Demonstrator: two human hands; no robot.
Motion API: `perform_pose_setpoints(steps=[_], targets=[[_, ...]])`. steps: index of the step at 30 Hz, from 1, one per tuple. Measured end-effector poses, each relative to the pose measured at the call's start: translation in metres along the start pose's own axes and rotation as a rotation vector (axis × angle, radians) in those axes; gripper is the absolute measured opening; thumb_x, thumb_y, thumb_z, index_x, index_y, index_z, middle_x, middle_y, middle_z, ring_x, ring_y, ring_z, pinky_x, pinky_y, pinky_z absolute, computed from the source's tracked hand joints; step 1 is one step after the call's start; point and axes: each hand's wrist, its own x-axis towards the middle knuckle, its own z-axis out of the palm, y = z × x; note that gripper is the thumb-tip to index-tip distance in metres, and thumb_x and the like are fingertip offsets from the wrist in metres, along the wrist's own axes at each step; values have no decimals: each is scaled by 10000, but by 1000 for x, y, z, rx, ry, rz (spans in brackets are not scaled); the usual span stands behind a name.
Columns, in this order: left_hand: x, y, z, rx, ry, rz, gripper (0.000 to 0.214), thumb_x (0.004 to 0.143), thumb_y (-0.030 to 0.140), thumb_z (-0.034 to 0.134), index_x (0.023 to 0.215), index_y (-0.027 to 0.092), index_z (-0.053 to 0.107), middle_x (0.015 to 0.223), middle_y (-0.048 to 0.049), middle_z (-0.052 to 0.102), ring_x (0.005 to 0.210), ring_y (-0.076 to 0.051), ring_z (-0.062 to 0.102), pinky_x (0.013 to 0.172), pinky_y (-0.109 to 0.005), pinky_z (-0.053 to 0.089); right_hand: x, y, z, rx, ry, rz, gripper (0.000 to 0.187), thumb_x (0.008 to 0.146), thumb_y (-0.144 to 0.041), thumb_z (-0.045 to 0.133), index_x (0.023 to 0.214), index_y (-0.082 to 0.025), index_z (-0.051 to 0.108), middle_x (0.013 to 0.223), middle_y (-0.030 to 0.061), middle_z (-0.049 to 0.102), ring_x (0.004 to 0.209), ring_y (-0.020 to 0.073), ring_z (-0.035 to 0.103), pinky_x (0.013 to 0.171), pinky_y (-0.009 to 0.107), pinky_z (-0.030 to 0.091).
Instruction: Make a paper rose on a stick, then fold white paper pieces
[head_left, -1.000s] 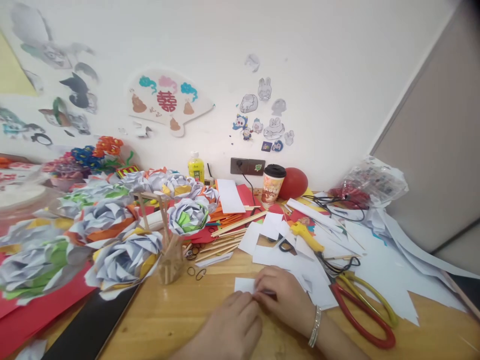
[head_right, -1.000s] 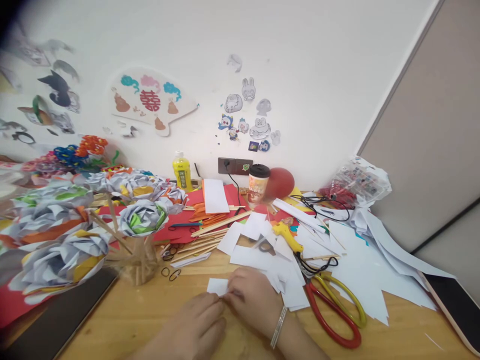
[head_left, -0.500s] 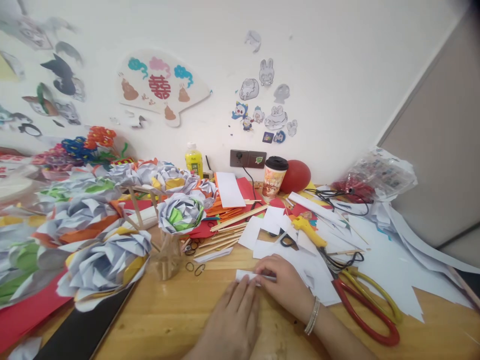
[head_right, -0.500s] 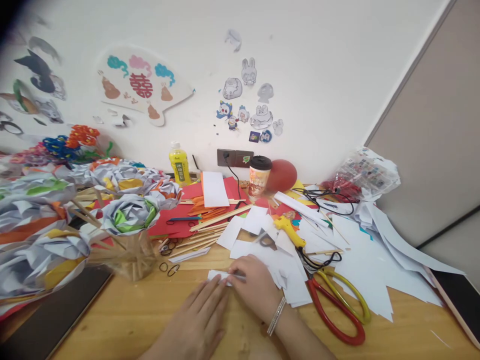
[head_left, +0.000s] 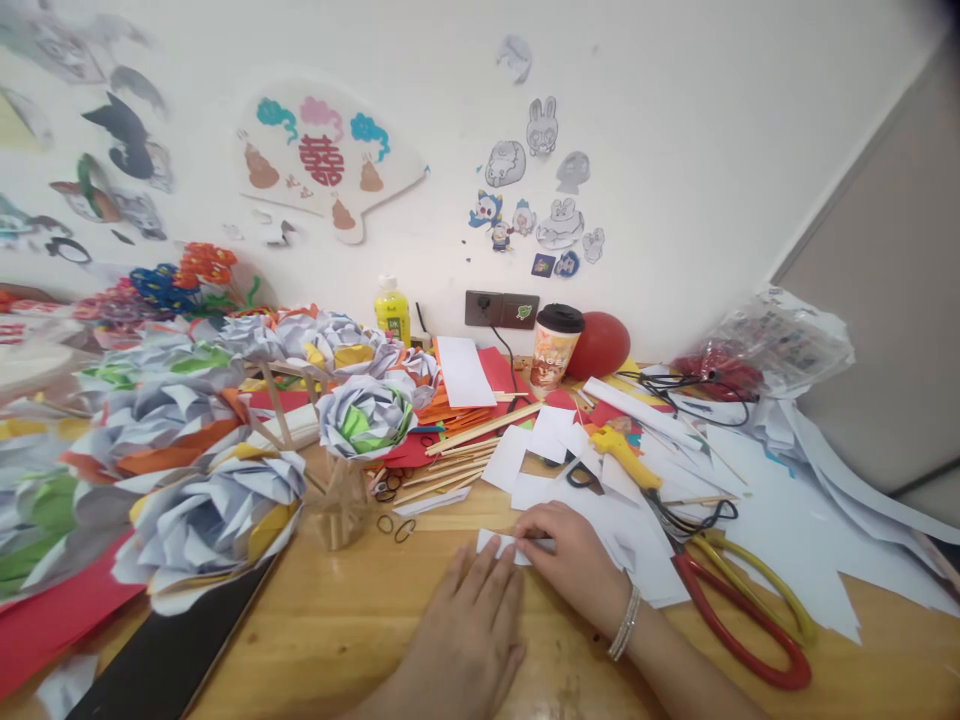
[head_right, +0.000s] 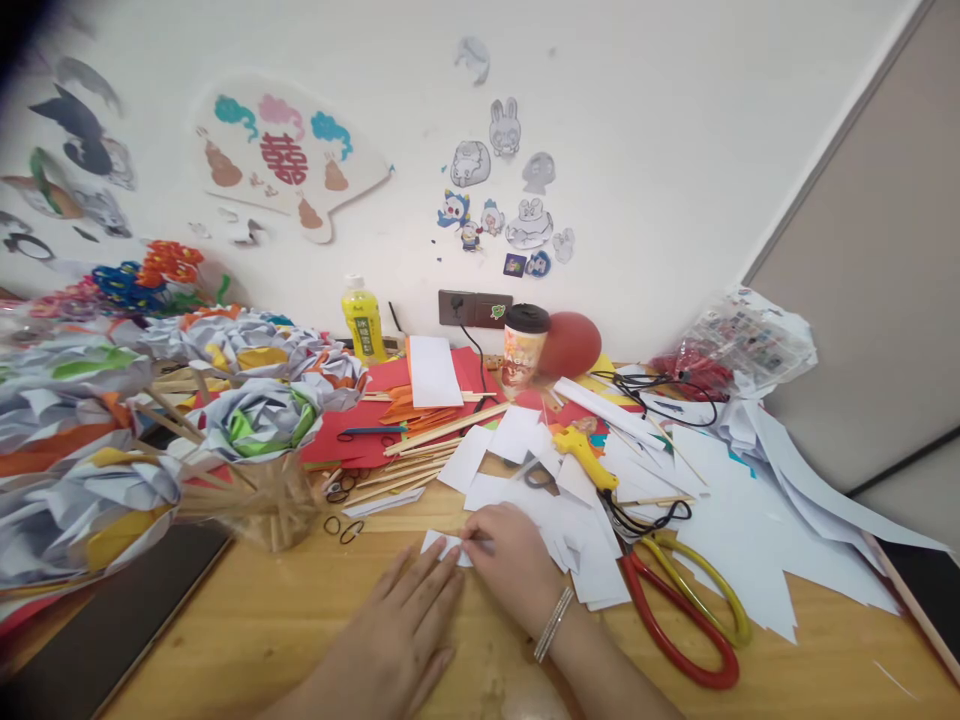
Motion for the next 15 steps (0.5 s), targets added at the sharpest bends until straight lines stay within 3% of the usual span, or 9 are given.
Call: perform_pose_setpoints(steps=[10,15], targets=[[-2,1,8,-61,-10,-35,415,893,367,419,1213,119,507,1277,-151,538,1200,-315,465,976,-492,374,0,2,2,-21,23,-53,145,718,-51,593,705,-193,617,740,4,661,739,171,574,690,283,444],[-1,0,4,-77,-49,-20,400,852,262,461,1223,113,485,1299,-166,513,1216,-308,449,990,-498,375,-1,3,3,-44,29,-89,133,740,-65,594,716,-195,613,741,5,662,733,169,572,681,281,442]])
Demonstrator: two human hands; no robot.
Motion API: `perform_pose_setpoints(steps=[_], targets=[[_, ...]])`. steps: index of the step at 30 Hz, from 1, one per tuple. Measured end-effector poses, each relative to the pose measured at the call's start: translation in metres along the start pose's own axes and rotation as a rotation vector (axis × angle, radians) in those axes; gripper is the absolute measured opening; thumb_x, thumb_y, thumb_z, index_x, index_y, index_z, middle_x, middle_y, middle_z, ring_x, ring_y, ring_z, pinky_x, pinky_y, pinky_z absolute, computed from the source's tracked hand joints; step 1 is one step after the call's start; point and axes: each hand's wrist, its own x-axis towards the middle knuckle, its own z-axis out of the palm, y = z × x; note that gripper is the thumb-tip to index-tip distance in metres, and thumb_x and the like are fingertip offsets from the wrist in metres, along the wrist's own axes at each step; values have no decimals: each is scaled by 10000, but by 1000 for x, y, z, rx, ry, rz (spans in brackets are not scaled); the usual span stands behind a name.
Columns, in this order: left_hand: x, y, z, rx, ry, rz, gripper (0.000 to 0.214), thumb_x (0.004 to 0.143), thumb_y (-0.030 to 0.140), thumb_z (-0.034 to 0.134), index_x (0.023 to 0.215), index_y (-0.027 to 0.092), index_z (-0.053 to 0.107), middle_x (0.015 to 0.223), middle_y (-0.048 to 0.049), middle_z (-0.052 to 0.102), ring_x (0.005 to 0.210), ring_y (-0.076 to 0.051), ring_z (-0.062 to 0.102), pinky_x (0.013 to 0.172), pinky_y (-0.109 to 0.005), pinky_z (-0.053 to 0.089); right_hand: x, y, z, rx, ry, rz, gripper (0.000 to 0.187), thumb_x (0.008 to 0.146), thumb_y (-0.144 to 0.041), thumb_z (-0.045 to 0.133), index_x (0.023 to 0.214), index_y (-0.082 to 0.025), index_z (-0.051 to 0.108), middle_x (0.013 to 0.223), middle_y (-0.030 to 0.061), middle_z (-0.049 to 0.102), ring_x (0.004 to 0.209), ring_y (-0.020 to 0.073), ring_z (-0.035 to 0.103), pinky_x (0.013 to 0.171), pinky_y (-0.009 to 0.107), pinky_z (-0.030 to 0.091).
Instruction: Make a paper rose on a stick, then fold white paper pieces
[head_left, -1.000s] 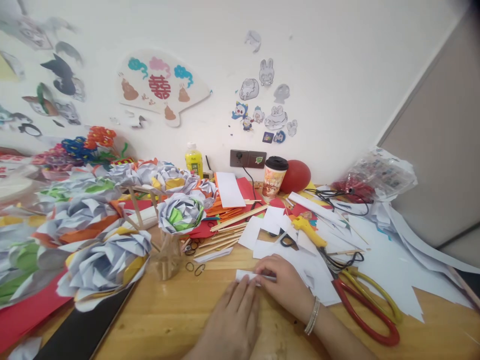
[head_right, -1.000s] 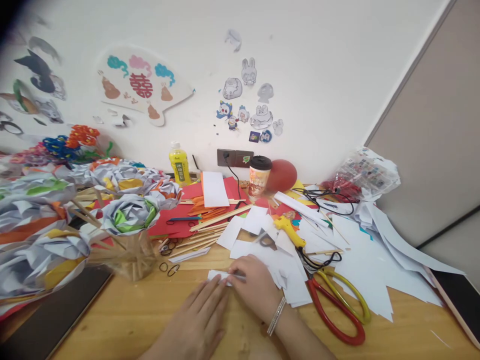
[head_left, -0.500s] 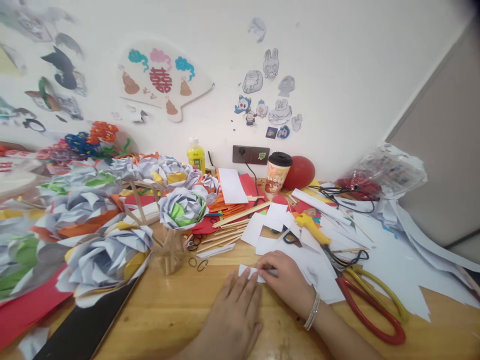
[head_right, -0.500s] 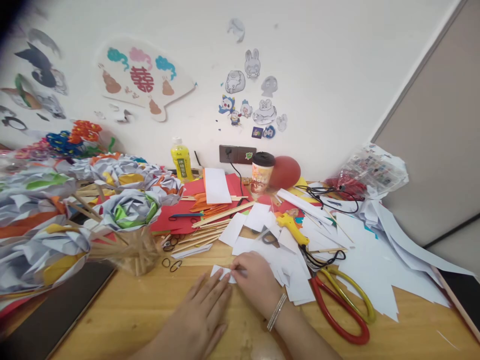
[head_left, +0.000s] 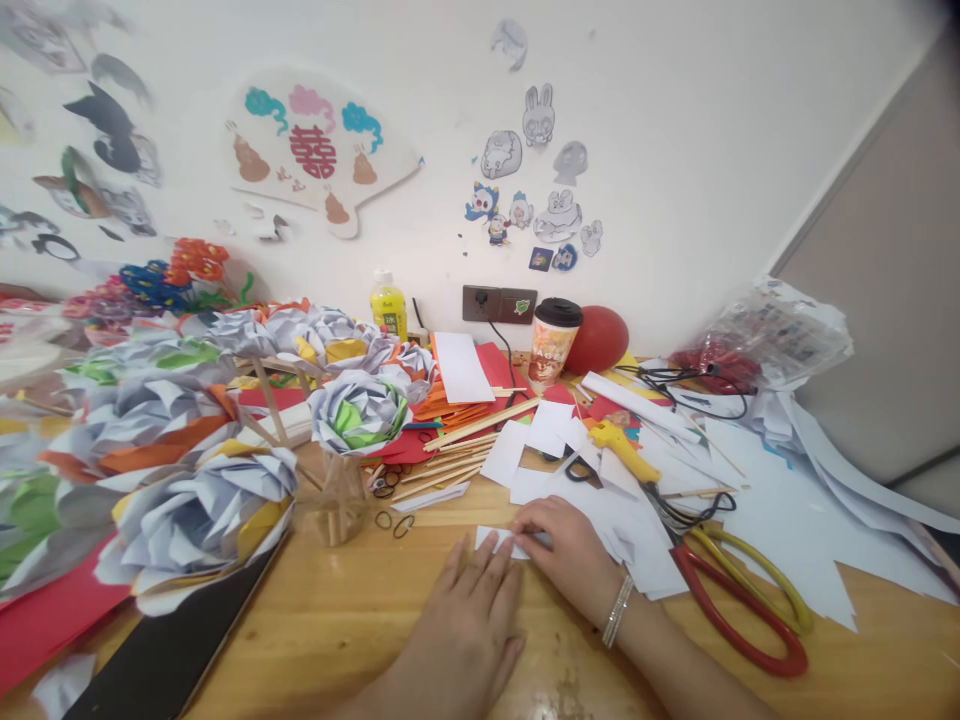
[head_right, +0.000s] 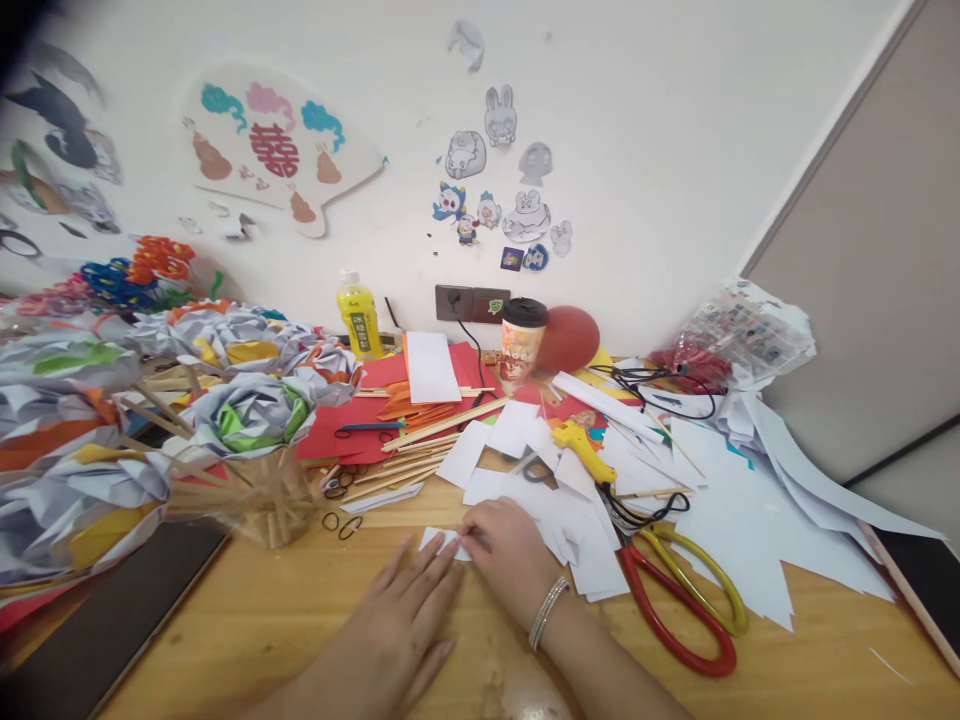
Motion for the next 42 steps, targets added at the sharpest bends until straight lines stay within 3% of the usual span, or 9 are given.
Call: perform_pose_setpoints(steps=[5,10,15,24,30,35,39,42], targets=[[3,0,-7,20,-46,32,431,824,225,475,1235,95,469,1312,-200,487,1219,-350,436,947,-540,400,0,-1,0,11,4,17,138,745,-65,605,704,-195,618,722,1,662,725,165,567,673,274,437],[3,-1,-7,-9,-79,-4,466,833,242,470,1284,134,424,1372,-169,426,1268,-359,363,995,-588,306,-1,1,1,23,15,19,149,751,-58,596,708,-199,619,714,-2,658,726,167,561,671,279,433],[3,-2,-10,-41,-114,-15,536,841,279,473,1343,134,353,1370,-160,433,1270,-330,369,1018,-546,309,-4,-1,-2,26,-16,-1,98,765,-105,608,790,-200,612,822,16,637,810,178,549,742,308,438],[3,-10,-18,-107,-163,-9,521,828,264,515,1317,137,389,1352,-146,459,1254,-337,394,997,-590,326,-5,5,-25,45,-139,118,300,667,-77,686,922,-231,647,974,44,557,960,220,508,859,376,423],[-2,-24,-14,-169,-177,-13,577,820,219,519,1355,167,309,1329,-122,492,1242,-270,429,1029,-535,318,-6,19,-39,78,-206,93,345,638,-76,711,935,-237,643,1020,37,541,996,213,503,902,382,410],[-2,-26,-6,-41,2,27,369,854,245,485,1214,165,496,1218,-106,595,1135,-265,530,990,-465,387,-5,13,-37,46,-171,148,243,621,-68,704,805,-212,637,966,30,542,960,201,509,876,349,419],[6,-27,-5,9,204,13,266,907,212,377,1053,153,591,1050,-104,663,957,-233,601,833,-387,484,-5,0,-32,76,-175,196,194,625,-63,663,754,-198,610,921,24,546,932,194,503,821,315,419],[14,-30,-9,-17,246,-6,254,909,194,367,1001,143,598,960,-102,667,860,-226,592,726,-358,494,-5,-12,-29,99,-225,240,164,649,-82,621,759,-203,609,815,-13,590,798,156,526,706,248,410]])
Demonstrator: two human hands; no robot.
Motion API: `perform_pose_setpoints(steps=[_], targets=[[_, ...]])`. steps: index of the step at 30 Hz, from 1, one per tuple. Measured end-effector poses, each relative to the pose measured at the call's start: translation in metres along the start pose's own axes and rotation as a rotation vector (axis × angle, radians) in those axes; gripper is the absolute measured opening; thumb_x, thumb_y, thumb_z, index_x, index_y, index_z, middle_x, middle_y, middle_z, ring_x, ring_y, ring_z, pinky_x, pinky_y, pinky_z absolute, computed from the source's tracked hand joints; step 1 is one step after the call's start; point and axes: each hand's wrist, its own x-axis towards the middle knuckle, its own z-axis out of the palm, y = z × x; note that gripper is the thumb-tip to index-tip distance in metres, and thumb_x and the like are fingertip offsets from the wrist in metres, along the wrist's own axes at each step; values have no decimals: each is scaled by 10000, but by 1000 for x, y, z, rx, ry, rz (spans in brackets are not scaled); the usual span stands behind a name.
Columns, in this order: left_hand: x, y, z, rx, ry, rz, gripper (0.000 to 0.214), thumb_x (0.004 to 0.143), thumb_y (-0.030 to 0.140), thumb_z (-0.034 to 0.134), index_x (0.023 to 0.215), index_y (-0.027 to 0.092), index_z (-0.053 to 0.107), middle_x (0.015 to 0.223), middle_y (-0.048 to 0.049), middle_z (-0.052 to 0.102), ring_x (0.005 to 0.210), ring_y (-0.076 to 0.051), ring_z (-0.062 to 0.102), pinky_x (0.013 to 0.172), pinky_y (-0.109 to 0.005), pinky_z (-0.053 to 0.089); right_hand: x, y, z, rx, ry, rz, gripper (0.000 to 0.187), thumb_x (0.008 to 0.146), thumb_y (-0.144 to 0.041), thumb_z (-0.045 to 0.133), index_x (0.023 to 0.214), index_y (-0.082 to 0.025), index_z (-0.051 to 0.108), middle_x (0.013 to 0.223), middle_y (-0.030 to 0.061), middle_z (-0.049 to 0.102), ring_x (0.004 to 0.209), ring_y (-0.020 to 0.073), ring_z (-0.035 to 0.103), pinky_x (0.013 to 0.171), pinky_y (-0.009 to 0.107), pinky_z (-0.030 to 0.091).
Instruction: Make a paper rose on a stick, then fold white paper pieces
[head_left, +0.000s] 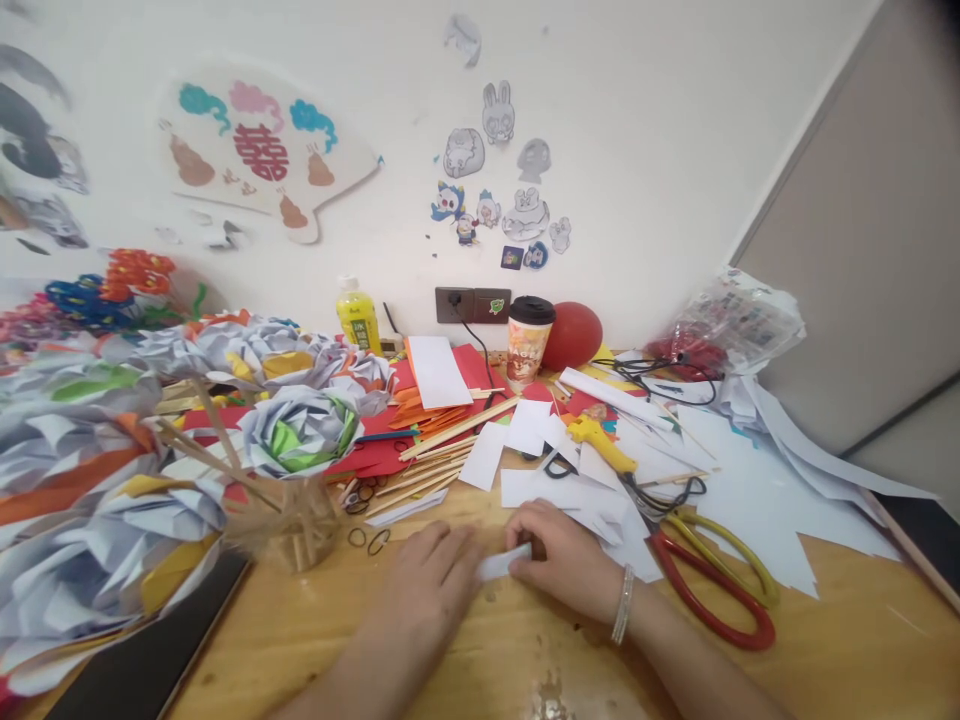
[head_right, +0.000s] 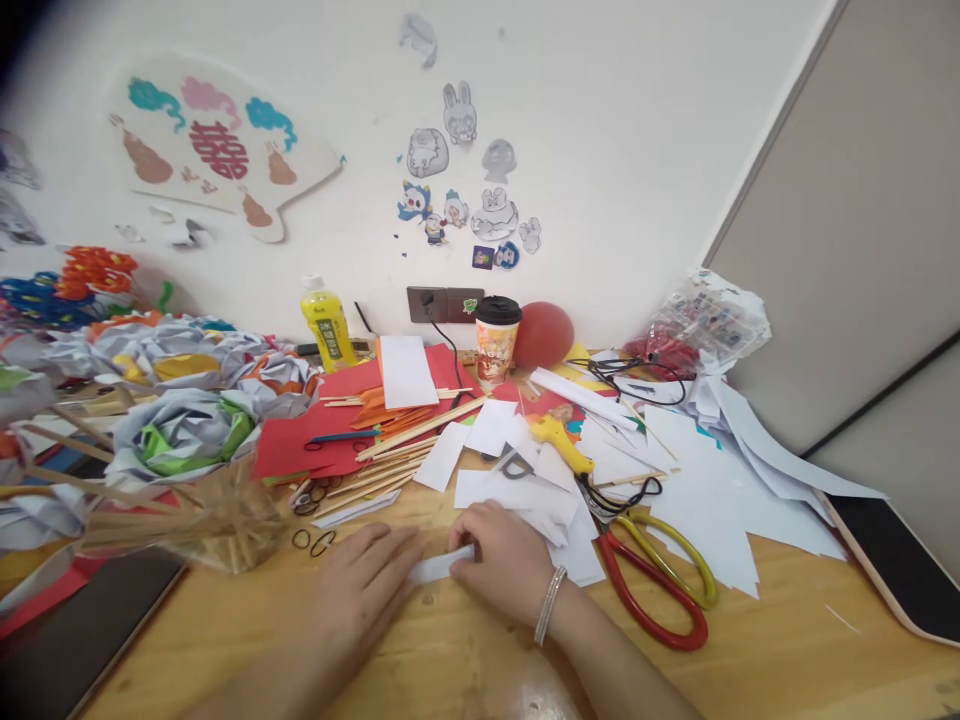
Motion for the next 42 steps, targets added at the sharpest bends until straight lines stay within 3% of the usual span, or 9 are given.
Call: perform_pose_setpoints(steps=[5,11,17,22,27,31,36,42], targets=[[7,0,-5,-194,-161,-182,216,865,181,436,707,184,584,688,-24,623,655,-182,553,603,-295,450,1,-10,6,125,-19,83,154,698,-141,624,823,-217,671,733,-32,648,657,125,548,612,216,403],[10,4,-7,-467,-246,-400,237,841,176,399,685,190,577,675,-14,626,662,-157,568,631,-253,450,2,-5,9,174,-5,37,148,710,-193,654,836,-228,722,772,0,696,706,156,598,663,242,446],[11,5,-9,-533,-253,-483,254,833,220,392,655,191,570,663,-23,620,650,-163,569,629,-249,444,2,-2,10,203,17,61,186,709,-207,649,882,-233,713,739,-6,671,669,147,575,645,247,439],[11,6,-14,-575,-235,-512,263,852,263,385,706,188,590,720,-44,638,689,-175,581,649,-264,439,2,-1,17,464,-96,92,414,616,-188,690,1026,-233,647,843,-15,656,703,140,573,625,229,448],[9,7,-14,-653,-291,-533,259,859,273,374,735,189,586,761,-49,648,719,-180,589,677,-268,438,0,-5,21,474,-78,71,304,606,-135,653,895,-227,669,835,-26,653,701,130,565,617,214,426],[10,4,-14,-738,-387,-553,160,780,270,514,891,204,609,887,-30,665,797,-179,592,720,-243,425,0,-4,21,475,-49,79,323,581,-131,674,888,-231,660,835,-27,651,711,138,579,612,218,424],[18,-1,-18,-698,-547,-686,116,703,229,523,631,172,593,629,34,578,613,-132,514,573,-197,352,2,1,20,682,-155,108,333,689,-251,599,1017,-191,589,633,-30,605,605,161,633,555,249,464],[21,-3,-20,-695,-568,-727,167,701,291,505,589,170,529,564,49,506,559,-115,459,511,-186,302,0,5,17,754,-206,60,292,790,-377,501,985,-161,525,623,-4,642,494,128,610,498,229,455]])
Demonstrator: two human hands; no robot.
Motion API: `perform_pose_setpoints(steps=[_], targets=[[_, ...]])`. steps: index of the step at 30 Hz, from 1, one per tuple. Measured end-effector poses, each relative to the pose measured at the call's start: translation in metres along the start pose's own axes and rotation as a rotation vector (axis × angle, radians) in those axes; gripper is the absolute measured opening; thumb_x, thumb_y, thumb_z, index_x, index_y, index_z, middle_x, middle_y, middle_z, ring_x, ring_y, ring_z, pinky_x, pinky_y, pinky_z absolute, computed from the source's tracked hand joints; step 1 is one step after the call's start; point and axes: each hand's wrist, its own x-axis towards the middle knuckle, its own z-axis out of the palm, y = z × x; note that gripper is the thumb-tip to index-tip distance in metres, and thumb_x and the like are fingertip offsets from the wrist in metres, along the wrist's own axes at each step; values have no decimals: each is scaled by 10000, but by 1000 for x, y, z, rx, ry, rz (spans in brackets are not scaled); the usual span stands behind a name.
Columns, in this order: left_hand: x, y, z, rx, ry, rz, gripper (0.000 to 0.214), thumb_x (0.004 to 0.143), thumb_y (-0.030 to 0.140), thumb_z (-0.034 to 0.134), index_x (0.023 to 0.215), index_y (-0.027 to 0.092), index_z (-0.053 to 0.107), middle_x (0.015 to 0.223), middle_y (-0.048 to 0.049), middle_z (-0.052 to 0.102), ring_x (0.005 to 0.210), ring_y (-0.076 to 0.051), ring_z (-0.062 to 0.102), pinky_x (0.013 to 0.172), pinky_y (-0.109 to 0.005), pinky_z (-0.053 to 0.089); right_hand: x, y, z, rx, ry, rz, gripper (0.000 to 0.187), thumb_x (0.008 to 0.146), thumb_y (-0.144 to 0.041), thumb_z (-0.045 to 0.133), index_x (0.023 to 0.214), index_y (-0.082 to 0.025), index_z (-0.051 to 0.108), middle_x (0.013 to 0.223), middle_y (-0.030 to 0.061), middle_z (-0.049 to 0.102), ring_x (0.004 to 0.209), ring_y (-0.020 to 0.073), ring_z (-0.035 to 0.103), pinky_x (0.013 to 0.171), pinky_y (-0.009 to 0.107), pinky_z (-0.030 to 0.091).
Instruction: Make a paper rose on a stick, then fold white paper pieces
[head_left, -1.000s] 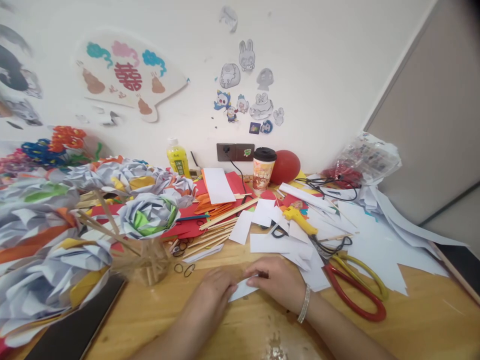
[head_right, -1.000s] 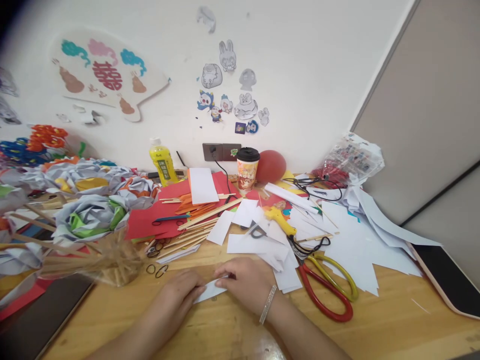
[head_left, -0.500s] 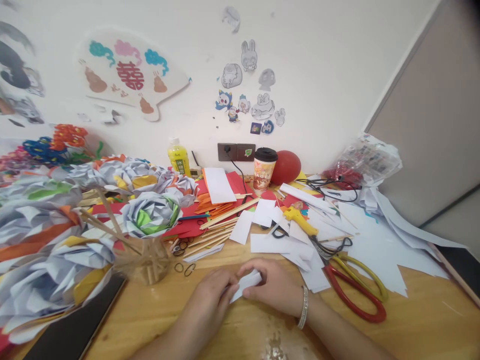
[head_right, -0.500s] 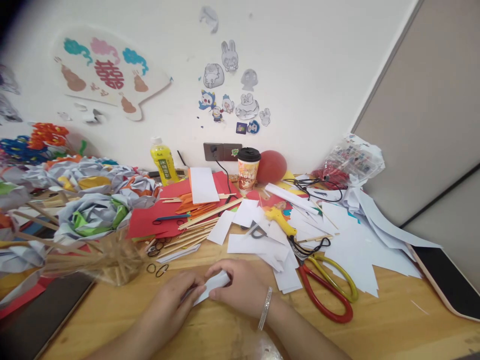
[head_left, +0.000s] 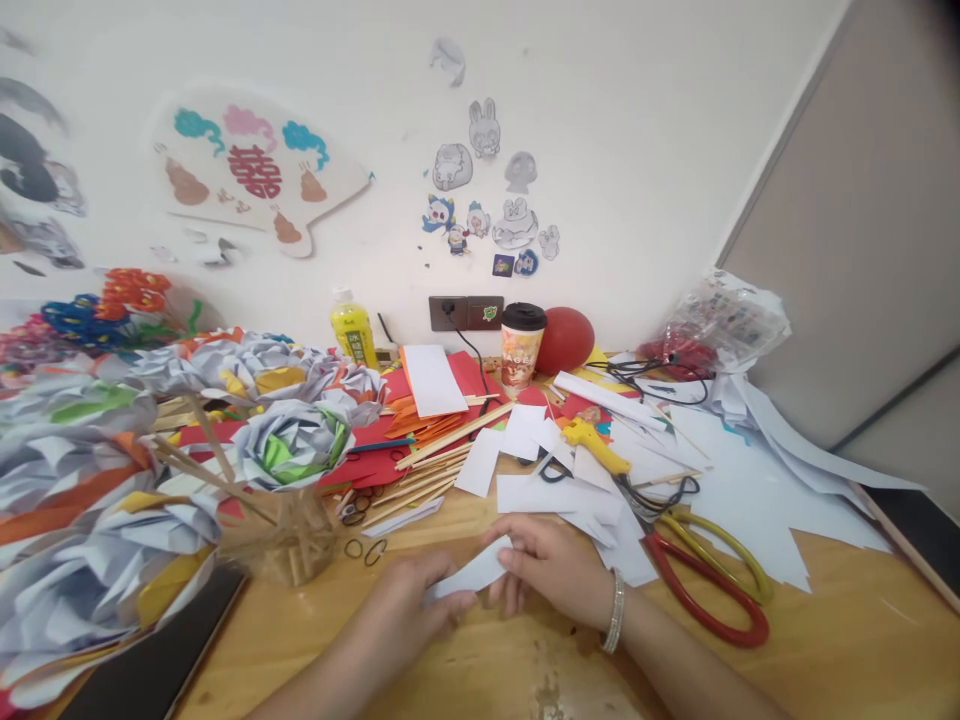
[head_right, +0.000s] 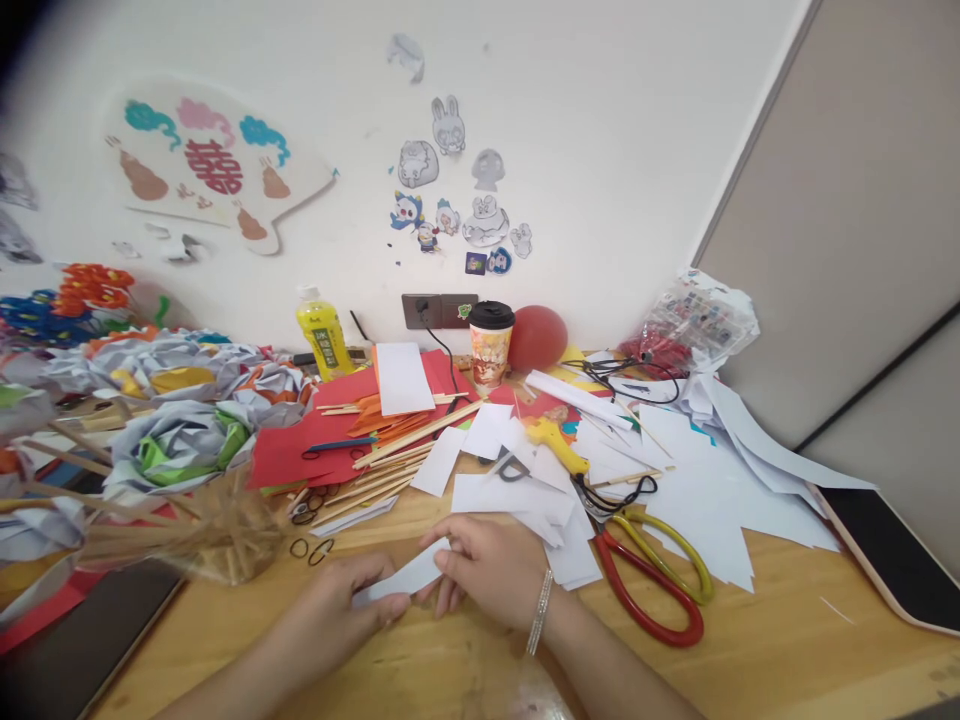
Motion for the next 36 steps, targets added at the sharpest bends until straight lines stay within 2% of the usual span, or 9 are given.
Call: perform_pose_setpoints(steps=[9,15,17,20,25,27,30,34,36], targets=[[2,-14,-12,-93,-70,6,243,744,408,473,627,196,464,443,74,452,424,-114,429,448,-195,279,-5,-10,-12,-266,183,-46,194,844,-227,419,1004,-194,523,528,-69,561,447,92,522,519,211,427],[6,-13,-15,40,82,80,281,762,425,428,604,194,449,495,65,394,486,-119,398,460,-200,265,-4,-19,-22,-456,311,-137,234,822,-277,479,1036,-202,539,758,3,654,649,149,606,636,269,462],[7,-13,-15,57,101,86,293,769,435,404,614,192,457,512,57,405,506,-127,408,471,-207,280,-13,-29,-44,-660,591,-246,246,799,-296,514,1025,-209,559,983,53,645,870,199,593,767,320,450],[10,-16,-13,79,94,87,304,786,442,369,652,191,477,510,53,415,508,-139,424,484,-217,300,-47,-42,-100,-886,1234,-246,327,844,-317,422,1111,-158,521,1124,133,588,1052,260,515,890,401,390],[12,-17,-11,135,111,105,301,787,430,387,646,187,497,527,40,437,521,-144,438,500,-225,304,-140,-26,-202,-1144,1804,612,567,770,-383,551,1174,8,482,1159,329,513,1137,430,398,887,526,301],[11,-16,-11,163,116,111,296,781,422,404,623,190,496,528,37,446,524,-144,445,505,-224,304,-172,-5,-224,-1042,1803,854,586,816,-428,479,1210,6,462,1170,353,499,1174,430,364,904,528,264],[11,-15,-11,187,111,128,290,782,417,411,635,192,519,531,34,469,527,-143,457,510,-221,309,-196,23,-234,-987,1714,929,655,831,-504,413,1219,23,445,1126,366,517,1165,440,372,868,525,279],[13,-17,-11,209,109,123,303,783,433,403,638,194,520,535,31,485,531,-148,467,515,-225,318,-185,26,-225,-1154,1836,723,619,820,-477,445,1178,28,459,1063,333,557,1073,439,434,811,524,330],[14,-18,-11,205,121,122,335,785,468,396,620,197,500,535,28,487,533,-152,472,516,-229,327,-163,12,-212,-1195,1759,531,529,820,-406,457,1149,8,486,1021,296,584,1018,412,476,803,503,356]])
